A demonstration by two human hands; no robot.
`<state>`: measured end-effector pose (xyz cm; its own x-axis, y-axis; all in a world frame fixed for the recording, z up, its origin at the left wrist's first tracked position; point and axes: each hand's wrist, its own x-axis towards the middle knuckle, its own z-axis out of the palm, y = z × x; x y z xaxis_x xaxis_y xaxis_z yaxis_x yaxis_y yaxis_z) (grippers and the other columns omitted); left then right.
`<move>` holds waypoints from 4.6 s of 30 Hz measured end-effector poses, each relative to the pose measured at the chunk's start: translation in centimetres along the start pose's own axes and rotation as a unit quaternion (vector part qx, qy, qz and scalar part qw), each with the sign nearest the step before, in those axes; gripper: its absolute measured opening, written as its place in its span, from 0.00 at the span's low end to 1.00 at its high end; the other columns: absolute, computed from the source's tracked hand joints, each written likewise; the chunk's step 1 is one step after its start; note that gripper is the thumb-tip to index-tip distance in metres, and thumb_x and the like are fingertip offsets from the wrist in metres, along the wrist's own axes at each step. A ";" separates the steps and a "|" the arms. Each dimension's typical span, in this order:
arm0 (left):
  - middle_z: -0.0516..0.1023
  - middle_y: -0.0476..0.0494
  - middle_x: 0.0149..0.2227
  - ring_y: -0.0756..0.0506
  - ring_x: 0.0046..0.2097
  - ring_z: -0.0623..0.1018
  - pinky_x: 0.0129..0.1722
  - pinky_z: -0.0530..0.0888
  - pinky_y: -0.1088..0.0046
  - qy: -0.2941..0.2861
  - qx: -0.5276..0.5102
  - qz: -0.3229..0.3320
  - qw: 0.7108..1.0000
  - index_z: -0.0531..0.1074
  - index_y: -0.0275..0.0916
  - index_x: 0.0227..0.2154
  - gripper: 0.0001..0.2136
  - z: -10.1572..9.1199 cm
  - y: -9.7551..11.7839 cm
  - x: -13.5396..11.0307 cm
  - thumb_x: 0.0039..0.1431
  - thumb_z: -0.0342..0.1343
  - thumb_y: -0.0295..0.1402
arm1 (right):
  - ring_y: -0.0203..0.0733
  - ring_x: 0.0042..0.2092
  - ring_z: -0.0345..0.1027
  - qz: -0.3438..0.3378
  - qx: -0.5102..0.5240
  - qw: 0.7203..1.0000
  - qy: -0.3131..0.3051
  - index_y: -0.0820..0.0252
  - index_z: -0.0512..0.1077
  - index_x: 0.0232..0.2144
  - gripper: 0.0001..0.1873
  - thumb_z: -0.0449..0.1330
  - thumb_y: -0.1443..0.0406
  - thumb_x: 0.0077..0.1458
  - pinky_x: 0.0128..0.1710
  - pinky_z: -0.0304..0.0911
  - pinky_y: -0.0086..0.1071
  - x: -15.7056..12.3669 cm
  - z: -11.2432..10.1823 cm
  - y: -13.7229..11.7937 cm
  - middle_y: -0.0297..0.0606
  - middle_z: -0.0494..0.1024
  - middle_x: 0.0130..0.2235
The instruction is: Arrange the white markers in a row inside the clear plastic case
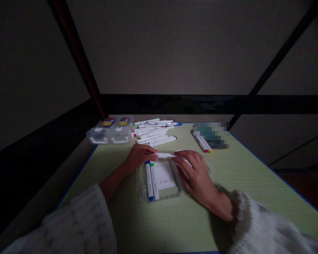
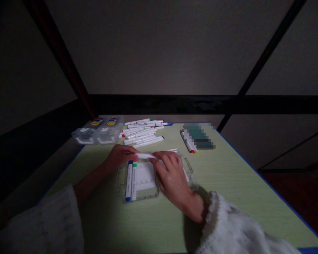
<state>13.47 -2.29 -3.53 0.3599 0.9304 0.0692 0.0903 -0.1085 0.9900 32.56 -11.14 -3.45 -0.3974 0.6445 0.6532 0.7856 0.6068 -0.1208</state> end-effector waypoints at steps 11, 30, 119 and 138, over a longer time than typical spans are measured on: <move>0.76 0.49 0.17 0.51 0.19 0.73 0.19 0.69 0.79 -0.024 -0.010 -0.033 0.999 0.76 0.35 0.19 0.06 0.0 0.6 -0.2 0.30 0.62 0.28 | 0.46 0.42 0.61 -0.002 0.038 0.999 -0.026 0.63 0.64 0.44 0.16 0.46 0.76 0.53 0.37 0.62 0.39 -0.3 0.2 1.1 0.45 0.69 0.41; 0.73 0.51 0.15 0.53 0.18 0.71 0.20 0.71 0.79 0.004 -0.045 -0.030 0.999 0.75 0.33 0.23 0.09 -0.4 -0.1 0.1 0.34 0.63 0.30 | 0.43 0.38 0.66 0.029 0.055 0.994 -0.086 0.64 0.64 0.44 0.14 0.46 0.72 0.56 0.35 0.64 0.36 -0.4 0.2 0.2 0.45 0.70 0.39; 0.71 0.50 0.19 0.53 0.23 0.67 0.23 0.62 0.79 0.012 0.295 0.119 0.948 0.72 0.33 0.19 0.03 0.5 -1.1 -0.3 0.43 0.56 0.27 | 0.43 0.40 0.62 -0.100 0.084 0.954 -0.269 0.65 0.64 0.48 0.21 0.47 0.58 0.58 0.40 0.59 0.38 0.2 -0.1 -2.0 0.43 0.70 0.37; 0.70 0.50 0.19 0.52 0.24 0.68 0.24 0.63 0.78 -0.016 0.318 0.113 0.941 0.70 0.34 0.17 0.05 0.3 -1.3 0.0 0.44 0.55 0.29 | 0.42 0.36 0.63 -0.092 0.107 0.954 -0.266 0.67 0.65 0.47 0.19 0.48 0.60 0.58 0.36 0.59 0.37 0.3 -0.1 -2.1 0.42 0.70 0.34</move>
<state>13.61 -2.22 -4.88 0.4630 0.8488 0.2552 0.5422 -0.4990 0.6760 30.84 -12.31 -2.95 -0.7479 0.6287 0.2129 0.5876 0.7763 -0.2283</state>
